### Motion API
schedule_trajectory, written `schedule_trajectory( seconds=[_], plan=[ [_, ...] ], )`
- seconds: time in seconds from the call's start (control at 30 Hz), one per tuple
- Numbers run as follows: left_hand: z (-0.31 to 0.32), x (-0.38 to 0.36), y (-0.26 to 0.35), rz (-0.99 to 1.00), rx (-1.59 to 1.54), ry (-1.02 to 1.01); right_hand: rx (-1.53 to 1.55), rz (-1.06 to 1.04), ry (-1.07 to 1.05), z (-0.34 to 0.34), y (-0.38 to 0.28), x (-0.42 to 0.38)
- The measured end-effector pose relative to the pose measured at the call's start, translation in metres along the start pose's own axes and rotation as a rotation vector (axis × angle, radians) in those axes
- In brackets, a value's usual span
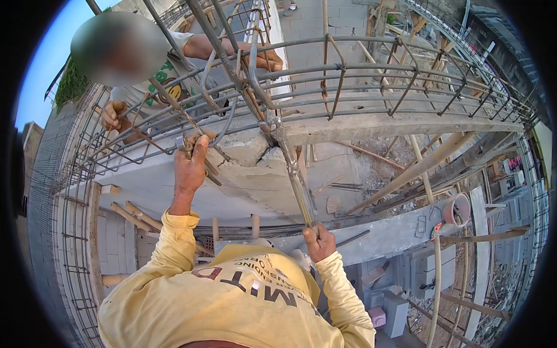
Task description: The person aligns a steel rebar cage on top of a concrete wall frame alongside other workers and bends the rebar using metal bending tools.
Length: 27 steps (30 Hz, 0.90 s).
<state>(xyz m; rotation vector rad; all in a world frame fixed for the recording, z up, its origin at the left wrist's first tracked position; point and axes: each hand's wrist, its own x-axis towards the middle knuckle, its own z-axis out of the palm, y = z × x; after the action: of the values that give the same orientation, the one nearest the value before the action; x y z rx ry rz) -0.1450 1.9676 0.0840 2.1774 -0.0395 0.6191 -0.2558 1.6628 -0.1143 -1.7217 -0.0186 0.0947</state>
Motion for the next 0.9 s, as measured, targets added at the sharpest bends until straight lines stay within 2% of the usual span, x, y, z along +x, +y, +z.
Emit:
schedule_trajectory(
  seconds=[0.1, 0.17, 0.27, 0.37, 0.53, 0.73, 0.8, 0.83, 0.9],
  plan=[
    [0.000, -0.002, 0.003, -0.033, -0.013, -0.002, 0.086, 0.025, 0.023, 0.006, 0.025, -0.004],
    [0.001, -0.001, 0.007, -0.041, -0.019, 0.000, 0.196, 0.049, 0.047, 0.007, 0.020, -0.006],
    [0.002, -0.002, 0.010, -0.048, -0.007, 0.003, -0.015, -0.142, 0.090, 0.000, -0.010, 0.004],
    [0.003, -0.002, 0.009, -0.047, -0.003, 0.003, -0.153, -0.145, 0.049, -0.016, -0.012, 0.014],
    [0.002, -0.002, 0.009, -0.015, 0.052, -0.007, -0.042, -0.140, 0.105, -0.033, -0.025, 0.019],
    [0.007, -0.001, 0.005, 0.182, 0.205, 0.118, 0.216, 0.002, 0.061, -0.018, -0.006, 0.016],
    [0.003, -0.003, 0.012, 0.095, 0.250, 0.092, 0.393, 0.071, 0.057, 0.002, -0.011, 0.012],
    [0.002, -0.004, 0.014, 0.051, 0.271, 0.080, 0.316, 0.044, 0.056, 0.012, -0.004, 0.013],
    [0.003, -0.004, 0.013, 0.097, 0.275, 0.112, 0.124, -0.014, -0.018, 0.025, -0.012, 0.017]
  ],
)
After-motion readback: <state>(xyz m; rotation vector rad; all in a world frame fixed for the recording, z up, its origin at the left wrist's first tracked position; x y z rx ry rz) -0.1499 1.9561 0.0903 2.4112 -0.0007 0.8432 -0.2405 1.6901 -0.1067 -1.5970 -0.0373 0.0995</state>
